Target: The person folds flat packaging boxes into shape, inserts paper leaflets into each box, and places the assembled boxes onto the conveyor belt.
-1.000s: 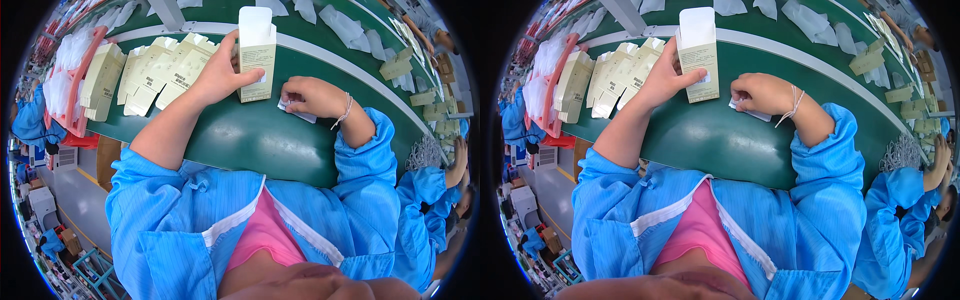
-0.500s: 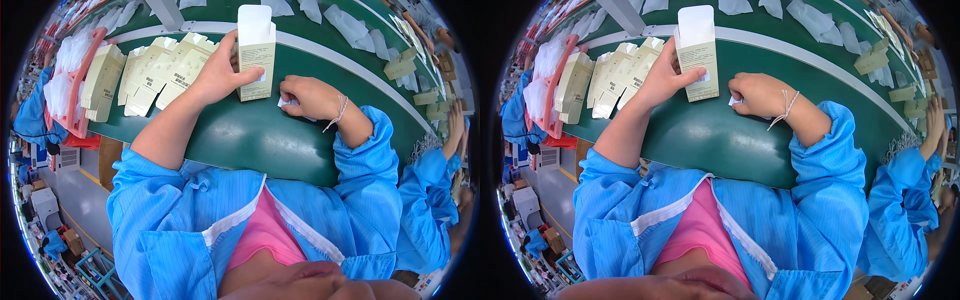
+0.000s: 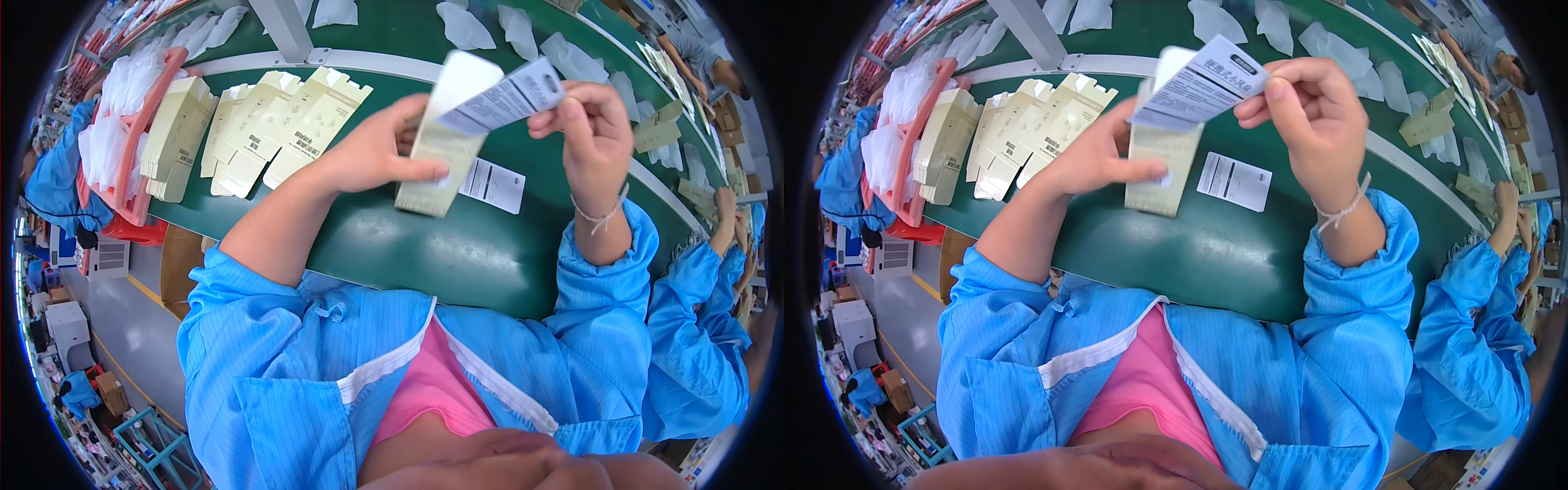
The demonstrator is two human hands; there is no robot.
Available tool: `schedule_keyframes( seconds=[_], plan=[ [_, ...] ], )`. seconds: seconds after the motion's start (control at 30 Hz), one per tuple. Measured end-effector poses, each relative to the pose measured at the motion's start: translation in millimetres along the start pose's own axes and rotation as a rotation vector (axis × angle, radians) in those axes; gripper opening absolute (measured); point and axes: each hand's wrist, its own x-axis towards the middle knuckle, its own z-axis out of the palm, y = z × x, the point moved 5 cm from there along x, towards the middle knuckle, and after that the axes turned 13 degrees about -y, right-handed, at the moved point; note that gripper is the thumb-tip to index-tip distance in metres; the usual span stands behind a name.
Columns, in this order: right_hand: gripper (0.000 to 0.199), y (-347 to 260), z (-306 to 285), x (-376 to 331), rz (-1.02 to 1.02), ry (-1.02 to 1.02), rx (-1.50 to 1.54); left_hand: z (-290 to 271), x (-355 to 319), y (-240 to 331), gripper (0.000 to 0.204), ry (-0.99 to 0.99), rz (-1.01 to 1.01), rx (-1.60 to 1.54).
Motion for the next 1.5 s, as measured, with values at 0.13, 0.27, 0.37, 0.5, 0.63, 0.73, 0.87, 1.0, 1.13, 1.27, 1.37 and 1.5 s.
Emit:
schedule_keyframes(
  seconds=[0.13,0.27,0.37,0.5,0.63,0.73,0.87,1.0,1.13,1.27,1.37,1.5],
  plan=[
    [0.008,31,-4,5,0.137,-0.119,0.035,12,-3,-1,0.076,-0.208,-0.048,-0.058],
    [0.007,29,-4,5,0.114,-0.049,-0.012,10,-3,-5,0.077,-0.2,-0.061,-0.048],
    [0.008,36,-5,4,0.346,-0.246,-0.15,9,-1,-2,0.077,-0.157,-0.056,-0.065],
    [0.009,35,6,6,0.28,-0.371,-0.387,10,-3,4,0.079,-0.046,-0.072,-0.017],
    [0.012,24,8,10,0.139,-0.258,-0.42,8,-4,7,0.077,0.011,-0.022,0.088],
    [0.014,18,19,10,0.048,-0.321,-0.54,7,-4,6,0.078,0.047,-0.006,0.255],
    [0.018,21,38,1,-0.012,-0.492,-0.677,12,-7,9,0.078,0.065,0.009,0.378],
    [0.019,-1,65,-5,-0.103,-0.52,-0.78,12,-13,17,0.076,0.245,-0.025,0.742],
    [0.017,7,63,-6,-0.124,-0.431,-0.807,12,-13,22,0.073,0.254,0.222,1.043],
    [0.015,22,18,10,-0.118,-0.141,-0.952,-17,-11,18,0.071,0.489,0.023,1.236],
    [0.015,49,-50,22,-0.09,0.076,-1.234,-36,-10,-23,0.072,0.34,-0.521,1.3],
    [0.016,85,-119,9,0.147,0.213,-1.542,-26,-11,-40,0.076,0.066,-0.419,1.224]
  ],
)
